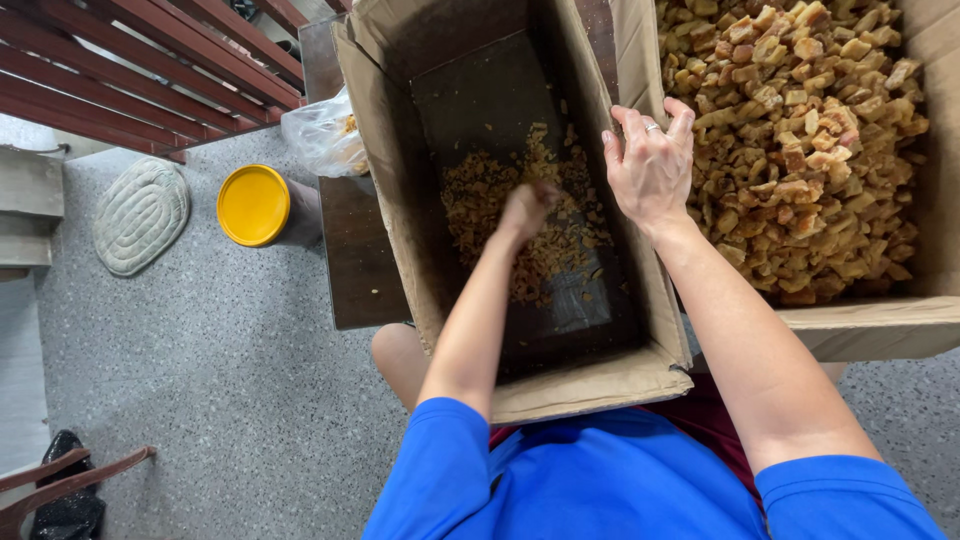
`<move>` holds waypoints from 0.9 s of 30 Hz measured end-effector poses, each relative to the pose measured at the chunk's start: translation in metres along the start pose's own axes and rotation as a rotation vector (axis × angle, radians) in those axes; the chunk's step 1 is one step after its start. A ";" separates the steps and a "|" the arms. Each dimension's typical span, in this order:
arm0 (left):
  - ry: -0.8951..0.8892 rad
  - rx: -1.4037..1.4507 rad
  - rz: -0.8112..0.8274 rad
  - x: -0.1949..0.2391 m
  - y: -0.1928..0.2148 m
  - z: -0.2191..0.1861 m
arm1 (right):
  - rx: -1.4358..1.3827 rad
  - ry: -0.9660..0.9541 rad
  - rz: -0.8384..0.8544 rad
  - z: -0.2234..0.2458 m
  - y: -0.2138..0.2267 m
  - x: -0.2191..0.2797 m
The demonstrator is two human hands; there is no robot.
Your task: The person sorts through small fried food pieces in a cardboard box by hand, picking up individual pieces and moving others aside.
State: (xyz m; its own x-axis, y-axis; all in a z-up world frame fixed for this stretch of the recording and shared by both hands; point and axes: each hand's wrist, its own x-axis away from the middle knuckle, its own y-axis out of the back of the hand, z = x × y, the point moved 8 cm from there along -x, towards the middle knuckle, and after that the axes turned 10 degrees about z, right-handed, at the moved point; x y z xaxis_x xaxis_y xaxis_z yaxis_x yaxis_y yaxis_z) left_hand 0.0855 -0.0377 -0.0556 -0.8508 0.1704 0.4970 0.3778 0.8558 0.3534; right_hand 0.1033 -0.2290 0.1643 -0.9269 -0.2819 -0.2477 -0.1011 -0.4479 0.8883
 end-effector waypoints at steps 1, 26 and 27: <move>0.011 0.020 -0.001 0.009 0.017 -0.010 | -0.001 0.001 -0.003 0.000 0.000 0.000; 0.009 -0.298 -0.168 -0.065 0.072 -0.026 | 0.006 0.014 -0.049 0.006 0.011 -0.002; 0.021 -0.390 -0.144 -0.083 0.063 -0.023 | 0.008 0.004 -0.043 0.008 0.012 -0.003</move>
State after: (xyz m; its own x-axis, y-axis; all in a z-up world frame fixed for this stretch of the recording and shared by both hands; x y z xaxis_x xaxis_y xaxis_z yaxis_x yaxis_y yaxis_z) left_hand 0.1884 -0.0092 -0.0562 -0.8989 0.0489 0.4354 0.3690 0.6204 0.6921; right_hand 0.1019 -0.2272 0.1783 -0.9202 -0.2664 -0.2869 -0.1433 -0.4528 0.8800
